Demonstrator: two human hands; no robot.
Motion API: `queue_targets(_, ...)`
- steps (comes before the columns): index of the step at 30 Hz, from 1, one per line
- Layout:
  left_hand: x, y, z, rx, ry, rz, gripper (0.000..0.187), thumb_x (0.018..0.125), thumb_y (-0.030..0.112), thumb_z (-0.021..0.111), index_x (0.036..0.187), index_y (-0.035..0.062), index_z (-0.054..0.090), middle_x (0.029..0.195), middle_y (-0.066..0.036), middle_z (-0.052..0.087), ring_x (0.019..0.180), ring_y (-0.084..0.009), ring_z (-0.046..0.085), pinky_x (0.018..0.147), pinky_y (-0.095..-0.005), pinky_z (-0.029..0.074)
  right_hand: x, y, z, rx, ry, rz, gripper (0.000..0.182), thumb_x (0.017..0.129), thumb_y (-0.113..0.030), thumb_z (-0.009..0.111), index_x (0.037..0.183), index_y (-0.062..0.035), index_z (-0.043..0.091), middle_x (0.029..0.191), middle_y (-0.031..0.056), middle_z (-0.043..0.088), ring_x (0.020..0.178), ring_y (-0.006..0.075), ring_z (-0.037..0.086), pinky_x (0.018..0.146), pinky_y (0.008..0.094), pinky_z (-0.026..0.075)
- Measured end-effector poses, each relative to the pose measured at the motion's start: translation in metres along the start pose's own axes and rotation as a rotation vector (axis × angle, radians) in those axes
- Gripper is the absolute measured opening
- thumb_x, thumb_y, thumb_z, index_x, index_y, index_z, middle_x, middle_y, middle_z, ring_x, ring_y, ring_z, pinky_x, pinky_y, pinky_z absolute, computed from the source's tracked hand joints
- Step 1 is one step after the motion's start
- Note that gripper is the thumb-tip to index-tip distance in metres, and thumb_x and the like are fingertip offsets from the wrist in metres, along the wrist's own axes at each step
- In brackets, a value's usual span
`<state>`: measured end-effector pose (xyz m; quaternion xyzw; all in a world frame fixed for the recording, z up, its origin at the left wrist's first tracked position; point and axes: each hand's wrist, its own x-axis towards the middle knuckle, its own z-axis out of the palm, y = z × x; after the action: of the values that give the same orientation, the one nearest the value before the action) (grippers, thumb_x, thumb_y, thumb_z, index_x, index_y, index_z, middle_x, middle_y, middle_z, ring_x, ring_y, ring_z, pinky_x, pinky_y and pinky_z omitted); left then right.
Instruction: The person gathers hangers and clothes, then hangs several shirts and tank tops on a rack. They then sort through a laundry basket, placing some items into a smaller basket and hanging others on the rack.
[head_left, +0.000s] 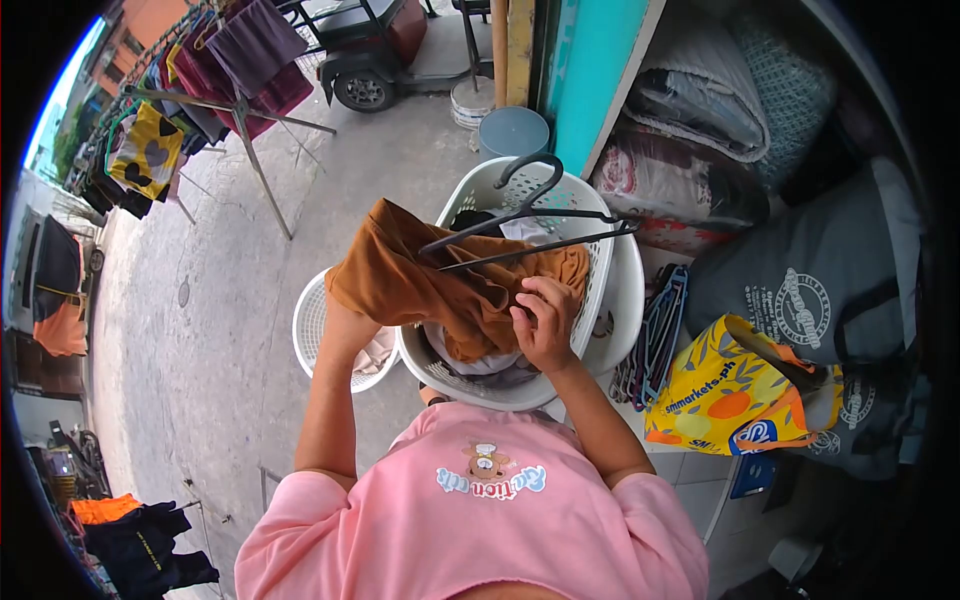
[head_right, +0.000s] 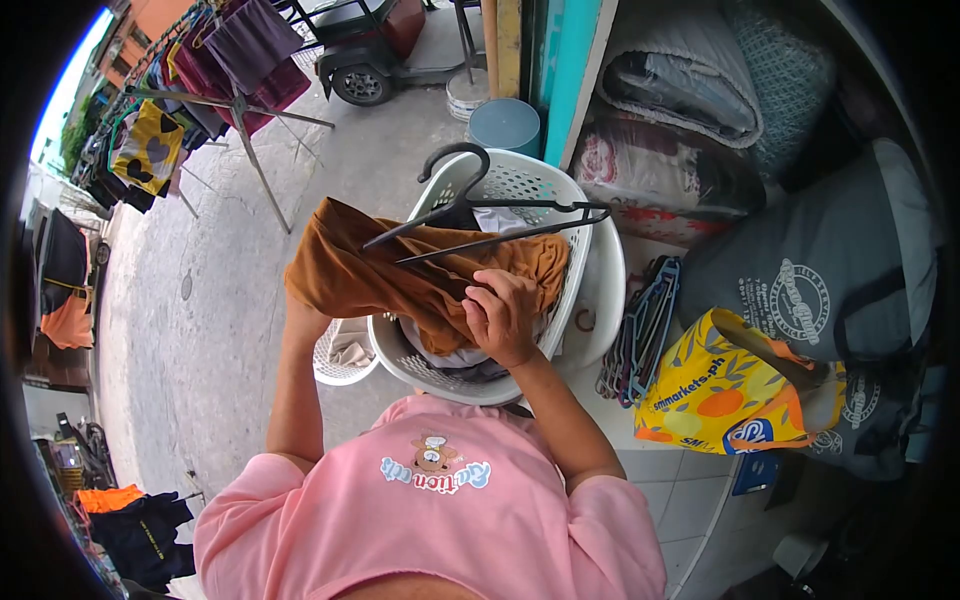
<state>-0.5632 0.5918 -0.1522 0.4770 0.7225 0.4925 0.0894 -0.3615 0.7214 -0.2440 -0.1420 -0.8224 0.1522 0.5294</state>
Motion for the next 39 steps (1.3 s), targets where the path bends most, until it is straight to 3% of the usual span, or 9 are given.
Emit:
queue_targets(2,-0.002,-0.002,-0.001,-0.055,0.040,-0.008,0.038,0.067,0.013,0.071,0.099,-0.0019,0.057,0.094,-0.008,0.063,0.085,-0.0135,0.057,0.075,-0.0290,0.046,0.004,0.001,0.005,0.166,-0.170,0.035,0.031,0.078,-0.013,0.062,0.106,-0.0098,0.049,0.105,0.0065,0.055,0.097,0.0224,0.053,0.084,0.0379,0.034)
queue_targets(6,0.001,0.003,0.000,-0.058,0.027,-0.084,0.045,0.059,0.015,0.075,0.097,-0.0020,0.058,0.094,-0.012,0.063,0.088,-0.0181,0.059,0.077,-0.0290,0.044,0.014,-0.012,0.016,0.198,-0.438,0.054,0.039,0.078,-0.021,0.063,0.112,-0.0095,0.048,0.099,0.0047,0.058,0.092,0.0185,0.055,0.087,0.0381,0.033)
queue_targets(10,0.000,-0.011,-0.014,-0.044,0.095,-0.105,0.037,0.065,0.013,0.071,0.096,-0.0022,0.058,0.092,-0.012,0.063,0.085,-0.0163,0.058,0.075,-0.0291,0.045,0.007,0.011,0.007,0.026,-0.532,0.050,0.015,0.073,-0.021,0.066,0.080,-0.0095,0.059,0.076,0.0010,0.058,0.080,0.0161,0.055,0.088,0.0400,0.033)
queue_targets(11,-0.001,-0.016,-0.021,-0.032,0.153,-0.087,0.033,0.067,0.012,0.069,0.094,-0.0024,0.058,0.091,-0.010,0.063,0.084,-0.0146,0.057,0.074,-0.0288,0.045,0.008,0.018,0.001,-0.006,-0.466,0.080,0.016,0.071,-0.020,0.067,0.068,-0.0092,0.057,0.070,0.0009,0.057,0.076,0.0162,0.054,0.087,0.0408,0.033)
queue_targets(26,-0.005,-0.024,-0.060,0.083,-0.010,0.014,0.024,0.068,0.008,0.063,0.087,-0.0055,0.058,0.080,-0.012,0.064,0.074,-0.0146,0.060,0.066,-0.0283,0.046,0.047,0.054,-0.074,0.068,0.017,0.225,0.011,0.076,-0.005,0.054,0.067,0.0001,0.051,0.069,0.0120,0.054,0.071,0.0269,0.055,0.072,0.0340,0.046)
queue_targets(30,0.008,-0.024,-0.052,0.024,0.080,0.072,0.024,0.068,0.008,0.063,0.087,-0.0055,0.058,0.078,-0.011,0.064,0.072,-0.0129,0.059,0.065,-0.0281,0.047,0.065,0.037,-0.066,0.338,0.080,0.254,0.024,0.075,-0.006,0.055,0.099,-0.0023,0.053,0.094,0.0139,0.058,0.090,0.0262,0.054,0.085,0.0360,0.041)
queue_targets(32,0.021,-0.024,-0.051,-0.129,0.141,0.043,0.023,0.070,0.007,0.062,0.089,-0.0042,0.059,0.083,-0.009,0.064,0.076,-0.0114,0.057,0.070,-0.0283,0.046,0.105,0.028,-0.066,0.036,-0.027,0.157,0.044,0.075,-0.006,0.057,0.117,-0.0057,0.046,0.110,0.0132,0.054,0.104,0.0265,0.049,0.091,0.0367,0.037)
queue_targets(36,0.048,-0.002,-0.082,-0.213,0.097,0.113,0.029,0.077,0.011,0.061,0.102,-0.0013,0.056,0.097,-0.006,0.061,0.089,-0.0119,0.054,0.079,-0.0276,0.045,0.185,0.018,-0.076,-0.162,-0.591,-0.100,0.048,0.074,-0.006,0.059,0.120,-0.0079,0.048,0.117,0.0109,0.051,0.111,0.0259,0.045,0.093,0.0361,0.036)
queue_targets(39,0.054,0.003,-0.112,-0.168,0.148,0.299,0.029,0.078,0.014,0.062,0.102,0.0007,0.056,0.094,-0.007,0.062,0.089,-0.0128,0.055,0.077,-0.0282,0.045,0.241,-0.006,-0.075,-0.235,-0.688,-0.119,0.046,0.075,-0.003,0.058,0.119,-0.0071,0.050,0.114,0.0119,0.052,0.107,0.0256,0.049,0.090,0.0334,0.038)
